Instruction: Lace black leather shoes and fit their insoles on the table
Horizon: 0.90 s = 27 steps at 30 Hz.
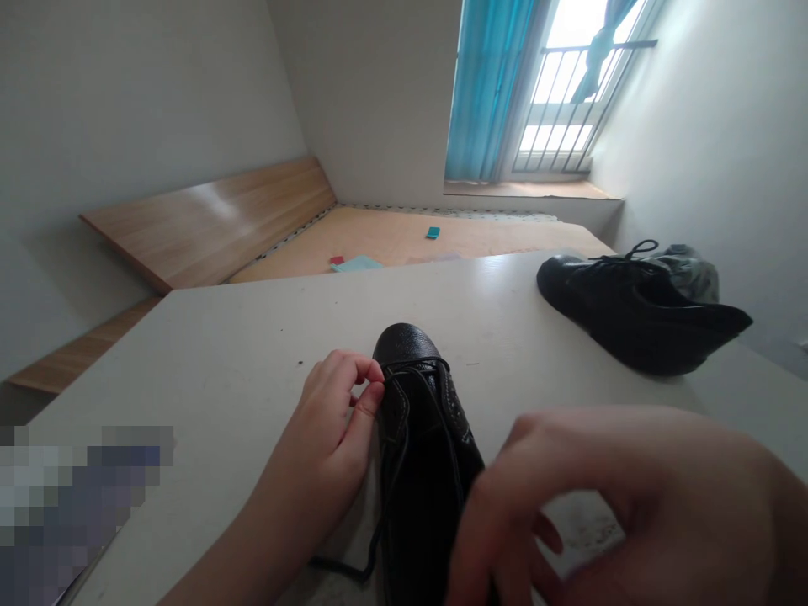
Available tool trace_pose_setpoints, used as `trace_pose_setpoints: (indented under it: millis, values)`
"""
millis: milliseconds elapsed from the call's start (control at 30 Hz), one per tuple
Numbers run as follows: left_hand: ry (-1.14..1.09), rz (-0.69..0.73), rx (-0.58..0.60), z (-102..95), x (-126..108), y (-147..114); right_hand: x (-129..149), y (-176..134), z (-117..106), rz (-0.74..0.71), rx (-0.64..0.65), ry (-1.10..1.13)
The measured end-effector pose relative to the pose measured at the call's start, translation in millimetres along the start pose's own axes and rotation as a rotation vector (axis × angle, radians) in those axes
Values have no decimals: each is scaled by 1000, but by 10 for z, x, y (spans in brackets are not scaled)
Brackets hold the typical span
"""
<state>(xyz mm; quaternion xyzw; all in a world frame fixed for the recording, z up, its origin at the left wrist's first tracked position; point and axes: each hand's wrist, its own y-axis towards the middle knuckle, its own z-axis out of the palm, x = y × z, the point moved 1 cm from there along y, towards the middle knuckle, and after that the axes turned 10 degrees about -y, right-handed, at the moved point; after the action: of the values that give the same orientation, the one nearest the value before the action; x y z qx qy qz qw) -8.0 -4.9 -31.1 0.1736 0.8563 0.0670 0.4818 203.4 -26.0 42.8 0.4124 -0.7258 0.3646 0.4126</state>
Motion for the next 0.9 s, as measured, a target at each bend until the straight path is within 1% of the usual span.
trace_pose_setpoints:
  millis: [67, 133, 167, 200, 233, 267, 333, 400, 467, 567, 667, 767, 833, 900]
  values:
    - [-5, -19, -16, 0, -10, -10, -79, 26, -14, 59, -248, -61]
    - [-11, -27, -28, 0, -23, -15, -166, 70, -39, 110, -528, -211]
    - [-16, -30, -29, 2, -29, -17, -211, 98, -51, 151, -648, -309]
    - [-24, -33, -25, 5, -33, -19, -253, 129, -60, 193, -732, -402]
    - [-33, -36, -18, 9, -37, -21, -292, 161, -65, 229, -782, -476]
    - [-42, -38, -14, 13, -42, -26, -325, 192, -66, 252, -801, -521]
    - [-46, -5, -29, 17, -59, -42, -374, 245, -57, 251, -793, -525]
    - [-10, 67, -75, 10, -90, -64, -399, 279, -41, 225, -778, -493]
    - [47, 151, -98, -3, -125, -84, -407, 294, -26, 198, -777, -481]
    - [113, 209, -54, -22, -153, -93, -402, 296, -14, 174, -768, -447]
    - [123, 192, 13, -32, -137, -68, -388, 292, -14, 158, -754, -398]
    - [71, 109, 88, -33, -98, -30, -384, 293, -21, 143, -748, -361]
    - [24, 58, 117, -34, -84, -16, -390, 299, -28, 147, -748, -343]
    - [-10, 55, 121, -31, -94, -21, -399, 307, -36, 154, -752, -332]
